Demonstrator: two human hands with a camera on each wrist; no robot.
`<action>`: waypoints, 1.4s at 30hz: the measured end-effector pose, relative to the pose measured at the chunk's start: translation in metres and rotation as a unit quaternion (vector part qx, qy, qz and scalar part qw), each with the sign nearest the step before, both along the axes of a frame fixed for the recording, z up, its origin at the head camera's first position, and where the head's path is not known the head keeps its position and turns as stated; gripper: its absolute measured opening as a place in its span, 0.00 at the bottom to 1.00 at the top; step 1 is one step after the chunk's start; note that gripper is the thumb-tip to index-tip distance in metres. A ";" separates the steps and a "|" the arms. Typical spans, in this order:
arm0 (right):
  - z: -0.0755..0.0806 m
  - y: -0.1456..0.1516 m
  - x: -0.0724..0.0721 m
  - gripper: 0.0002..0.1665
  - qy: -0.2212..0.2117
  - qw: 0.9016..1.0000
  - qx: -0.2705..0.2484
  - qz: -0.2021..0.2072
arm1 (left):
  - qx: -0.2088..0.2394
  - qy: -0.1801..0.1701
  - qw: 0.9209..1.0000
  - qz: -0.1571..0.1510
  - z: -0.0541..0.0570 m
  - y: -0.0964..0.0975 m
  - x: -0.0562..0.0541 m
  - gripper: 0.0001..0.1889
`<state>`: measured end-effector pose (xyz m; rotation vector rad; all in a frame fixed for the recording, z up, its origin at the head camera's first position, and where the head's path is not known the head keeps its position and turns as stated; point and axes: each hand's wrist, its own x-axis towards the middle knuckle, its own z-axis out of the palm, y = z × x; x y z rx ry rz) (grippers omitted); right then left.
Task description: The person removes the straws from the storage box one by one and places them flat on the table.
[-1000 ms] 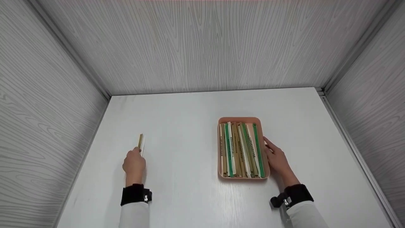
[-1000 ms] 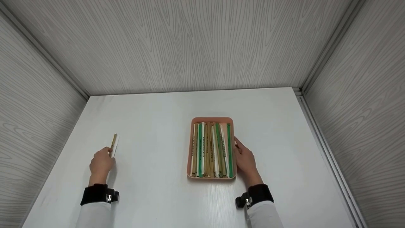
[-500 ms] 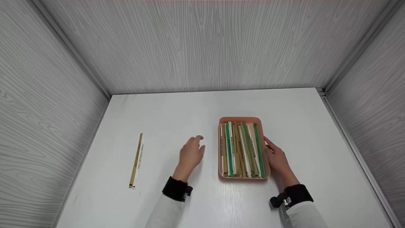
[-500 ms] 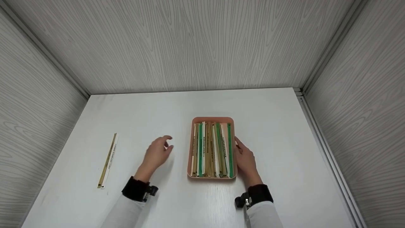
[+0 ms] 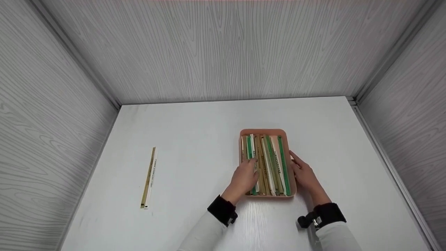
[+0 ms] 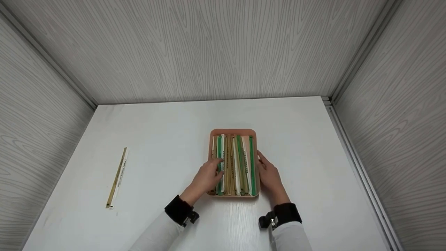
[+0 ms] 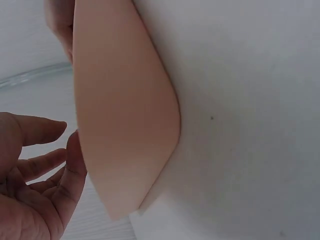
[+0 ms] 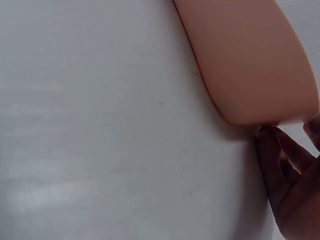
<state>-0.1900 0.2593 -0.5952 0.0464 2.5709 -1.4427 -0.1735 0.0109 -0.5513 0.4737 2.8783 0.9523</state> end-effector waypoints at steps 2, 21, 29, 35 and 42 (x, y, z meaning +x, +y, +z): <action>0.000 0.000 0.001 0.30 0.001 1.000 -0.001 0.001 | -0.009 0.005 1.000 0.000 -0.003 0.003 0.001 0.22; -0.002 0.001 0.003 0.31 -0.010 1.000 -0.001 0.002 | -0.100 0.037 0.994 0.003 -0.022 0.012 0.004 0.18; -0.003 0.003 0.002 0.31 -0.002 1.000 0.009 0.007 | -0.110 0.052 0.993 0.004 -0.025 0.014 0.002 0.18; -0.003 0.002 0.002 0.31 -0.011 1.000 0.004 0.003 | -0.129 0.057 0.990 0.018 -0.026 0.017 0.003 0.20; -0.003 0.002 0.002 0.31 -0.011 1.000 0.011 -0.004 | -0.123 0.068 0.990 0.022 -0.023 0.016 0.004 0.14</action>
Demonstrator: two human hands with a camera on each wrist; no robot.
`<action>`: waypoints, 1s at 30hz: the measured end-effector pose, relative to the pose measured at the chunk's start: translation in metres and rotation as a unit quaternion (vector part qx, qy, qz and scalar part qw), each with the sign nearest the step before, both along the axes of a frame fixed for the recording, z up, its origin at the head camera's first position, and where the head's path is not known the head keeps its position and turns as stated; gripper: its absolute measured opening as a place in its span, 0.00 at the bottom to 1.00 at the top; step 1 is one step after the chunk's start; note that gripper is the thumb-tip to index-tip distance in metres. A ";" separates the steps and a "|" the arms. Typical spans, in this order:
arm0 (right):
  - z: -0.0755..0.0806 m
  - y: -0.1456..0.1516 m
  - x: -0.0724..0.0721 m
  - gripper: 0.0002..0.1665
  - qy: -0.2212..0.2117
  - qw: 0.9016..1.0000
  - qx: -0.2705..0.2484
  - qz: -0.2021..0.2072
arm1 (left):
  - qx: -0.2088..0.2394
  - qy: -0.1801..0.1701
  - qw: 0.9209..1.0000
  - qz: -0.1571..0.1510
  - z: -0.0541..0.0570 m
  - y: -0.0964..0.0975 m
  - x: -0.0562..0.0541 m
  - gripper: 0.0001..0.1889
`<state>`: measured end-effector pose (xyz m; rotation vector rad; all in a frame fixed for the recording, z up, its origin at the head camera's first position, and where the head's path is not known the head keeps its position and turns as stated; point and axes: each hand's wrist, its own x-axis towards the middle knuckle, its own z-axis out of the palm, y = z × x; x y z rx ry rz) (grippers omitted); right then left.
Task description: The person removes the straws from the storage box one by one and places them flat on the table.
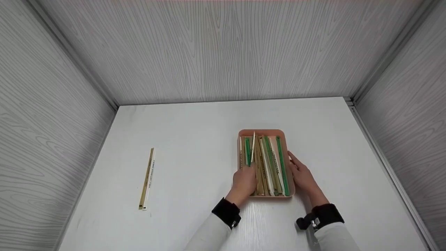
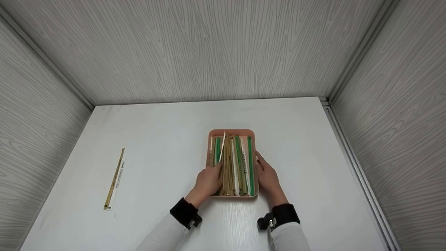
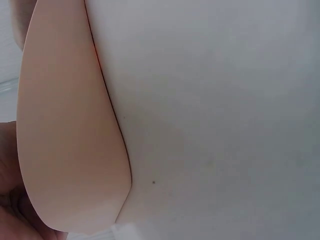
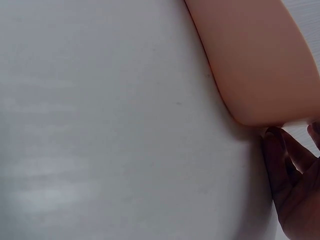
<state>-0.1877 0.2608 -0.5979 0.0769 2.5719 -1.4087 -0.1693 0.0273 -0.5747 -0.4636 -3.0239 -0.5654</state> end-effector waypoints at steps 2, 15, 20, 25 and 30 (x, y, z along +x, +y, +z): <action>0.000 0.000 0.000 0.31 0.000 1.000 0.002 0.000 | 0.005 -0.002 1.000 0.000 0.001 0.000 0.000 0.13; 0.001 -0.002 0.002 0.31 0.005 1.000 -0.007 0.004 | 0.056 -0.022 0.998 -0.012 0.009 -0.005 0.003 0.18; 0.001 -0.001 0.001 0.31 0.004 1.000 -0.004 0.001 | 0.112 -0.019 0.993 -0.025 0.017 -0.012 0.005 0.22; -0.001 -0.001 0.002 0.32 0.009 1.000 0.001 0.000 | 0.181 -0.004 0.983 -0.010 0.026 -0.027 0.009 0.23; -0.001 -0.001 0.002 0.32 0.004 1.000 -0.002 0.001 | 0.223 0.028 0.974 0.027 0.029 -0.053 0.012 0.23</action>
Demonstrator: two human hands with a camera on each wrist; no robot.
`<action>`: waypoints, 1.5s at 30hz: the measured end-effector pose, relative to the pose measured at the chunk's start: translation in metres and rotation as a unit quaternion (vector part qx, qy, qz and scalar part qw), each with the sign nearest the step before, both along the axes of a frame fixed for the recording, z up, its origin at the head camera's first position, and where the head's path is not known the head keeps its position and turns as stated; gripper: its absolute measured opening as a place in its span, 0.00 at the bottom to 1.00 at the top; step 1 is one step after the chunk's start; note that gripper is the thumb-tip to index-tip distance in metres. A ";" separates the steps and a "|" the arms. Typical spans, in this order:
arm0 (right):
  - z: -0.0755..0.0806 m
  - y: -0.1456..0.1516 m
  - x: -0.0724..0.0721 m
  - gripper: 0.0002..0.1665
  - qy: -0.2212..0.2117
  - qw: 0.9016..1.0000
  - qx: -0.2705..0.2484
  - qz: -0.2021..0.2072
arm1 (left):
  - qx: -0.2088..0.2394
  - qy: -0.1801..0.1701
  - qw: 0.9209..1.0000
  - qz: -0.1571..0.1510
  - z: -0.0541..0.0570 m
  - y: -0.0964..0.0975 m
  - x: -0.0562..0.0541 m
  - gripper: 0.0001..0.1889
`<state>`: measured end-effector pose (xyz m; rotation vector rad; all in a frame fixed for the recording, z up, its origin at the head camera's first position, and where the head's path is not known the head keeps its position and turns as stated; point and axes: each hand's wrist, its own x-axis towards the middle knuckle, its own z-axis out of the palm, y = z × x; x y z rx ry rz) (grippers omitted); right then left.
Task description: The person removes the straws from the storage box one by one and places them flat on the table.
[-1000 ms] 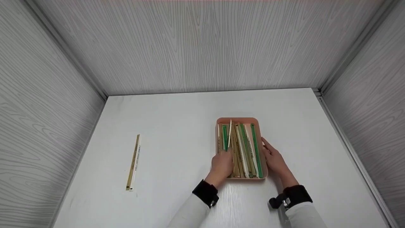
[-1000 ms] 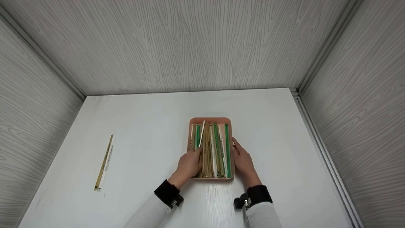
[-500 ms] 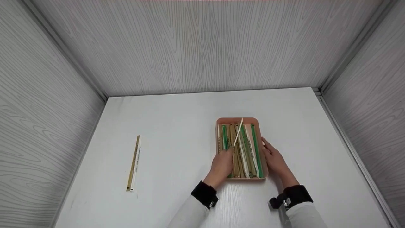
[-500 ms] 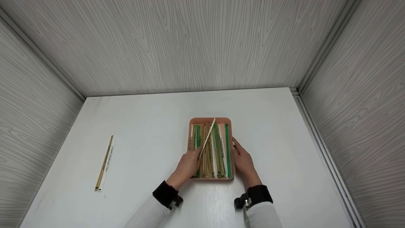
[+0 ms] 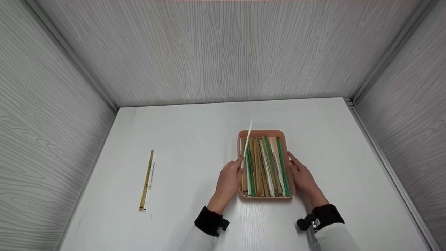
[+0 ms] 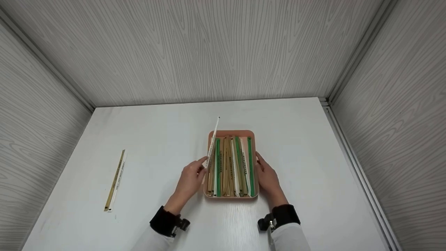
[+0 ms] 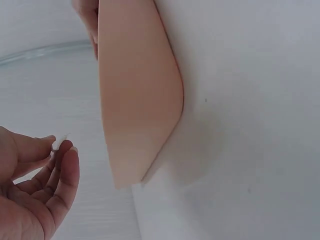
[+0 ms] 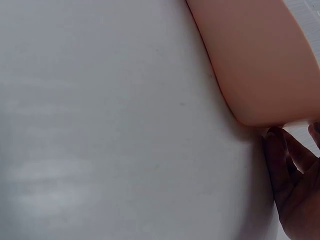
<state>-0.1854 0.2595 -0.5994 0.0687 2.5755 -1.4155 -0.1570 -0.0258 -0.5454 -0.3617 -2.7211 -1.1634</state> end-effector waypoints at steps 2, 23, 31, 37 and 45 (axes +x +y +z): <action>0.000 0.000 0.000 0.32 -0.001 1.000 0.000 -0.002 | -0.002 0.014 1.000 0.022 0.000 -0.013 0.001 0.22; -0.002 -0.001 -0.001 0.31 0.006 1.000 0.002 0.005 | -0.049 -0.186 0.959 0.208 -0.033 -0.175 0.015 0.21; -0.001 0.000 -0.002 0.31 0.009 1.000 0.007 0.009 | -0.109 -0.206 0.942 0.243 -0.032 -0.213 0.029 0.21; 0.002 0.001 -0.001 0.32 0.019 1.000 0.007 0.017 | -0.102 -0.214 0.934 0.268 -0.033 -0.229 0.036 0.21; 0.001 0.001 -0.002 0.32 0.013 1.000 0.013 0.024 | -0.102 -0.223 0.926 0.288 -0.029 -0.239 0.040 0.20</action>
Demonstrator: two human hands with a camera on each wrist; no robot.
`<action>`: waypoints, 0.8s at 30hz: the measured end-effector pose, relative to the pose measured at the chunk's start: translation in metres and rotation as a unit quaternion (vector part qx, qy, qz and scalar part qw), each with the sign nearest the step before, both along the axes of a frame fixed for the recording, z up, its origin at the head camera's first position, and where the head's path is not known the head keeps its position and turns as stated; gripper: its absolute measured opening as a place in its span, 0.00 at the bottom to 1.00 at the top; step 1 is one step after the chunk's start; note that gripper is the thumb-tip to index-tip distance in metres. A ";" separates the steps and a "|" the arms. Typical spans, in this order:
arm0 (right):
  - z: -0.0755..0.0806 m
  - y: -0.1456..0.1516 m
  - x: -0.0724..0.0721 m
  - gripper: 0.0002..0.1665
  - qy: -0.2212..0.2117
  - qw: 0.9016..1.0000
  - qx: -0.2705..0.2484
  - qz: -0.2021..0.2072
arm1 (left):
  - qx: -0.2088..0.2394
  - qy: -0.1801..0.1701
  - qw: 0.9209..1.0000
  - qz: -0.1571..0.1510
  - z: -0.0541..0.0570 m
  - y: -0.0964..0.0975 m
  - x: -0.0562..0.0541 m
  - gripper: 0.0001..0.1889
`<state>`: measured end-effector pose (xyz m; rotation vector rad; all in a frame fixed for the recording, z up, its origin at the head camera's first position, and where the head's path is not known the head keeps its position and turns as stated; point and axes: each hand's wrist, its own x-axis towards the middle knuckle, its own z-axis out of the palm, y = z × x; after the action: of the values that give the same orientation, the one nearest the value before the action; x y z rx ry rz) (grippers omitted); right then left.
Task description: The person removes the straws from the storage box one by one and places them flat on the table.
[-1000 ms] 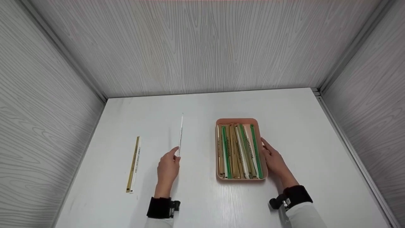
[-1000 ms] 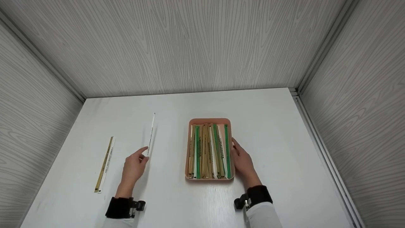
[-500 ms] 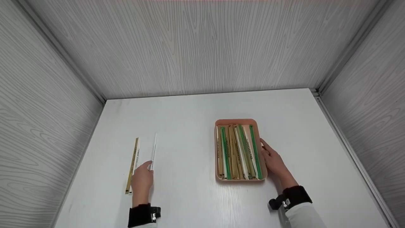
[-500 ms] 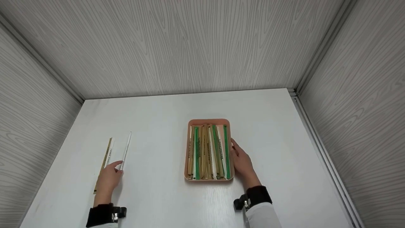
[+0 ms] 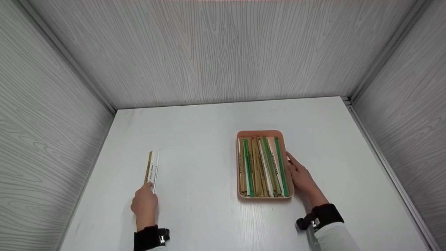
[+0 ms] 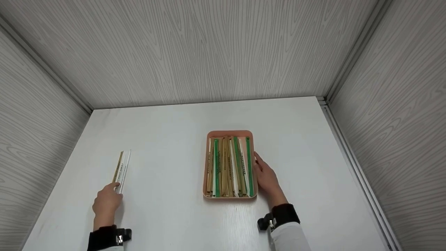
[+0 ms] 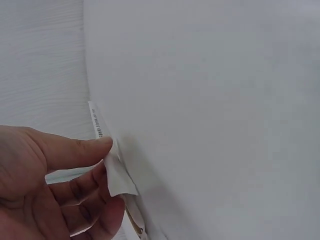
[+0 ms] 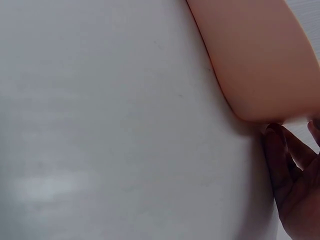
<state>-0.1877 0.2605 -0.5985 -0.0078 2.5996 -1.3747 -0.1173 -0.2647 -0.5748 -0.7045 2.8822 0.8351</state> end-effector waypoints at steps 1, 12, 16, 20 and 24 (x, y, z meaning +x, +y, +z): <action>0.000 0.000 0.000 0.32 0.000 1.000 0.001 0.001 | -0.002 -0.004 1.000 0.001 0.001 -0.001 0.000 0.20; -0.002 0.000 -0.001 0.32 -0.009 1.000 -0.004 -0.007 | 0.001 -0.021 1.000 -0.001 0.011 0.010 -0.008 0.23; -0.002 0.001 -0.001 0.32 -0.003 1.000 -0.007 -0.005 | -0.005 0.018 0.999 -0.036 0.020 0.038 -0.020 0.23; -0.002 0.002 -0.001 0.32 -0.001 1.000 -0.007 -0.003 | -0.003 0.051 0.994 -0.097 0.027 0.086 -0.033 0.23; -0.002 0.002 -0.001 0.32 0.002 1.000 -0.004 -0.003 | 0.022 0.078 0.981 -0.176 0.034 0.145 -0.041 0.22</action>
<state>-0.1884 0.2627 -0.6007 -0.0045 2.5998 -1.3884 -0.1583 -0.1195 -0.5407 -0.1178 2.9790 0.9334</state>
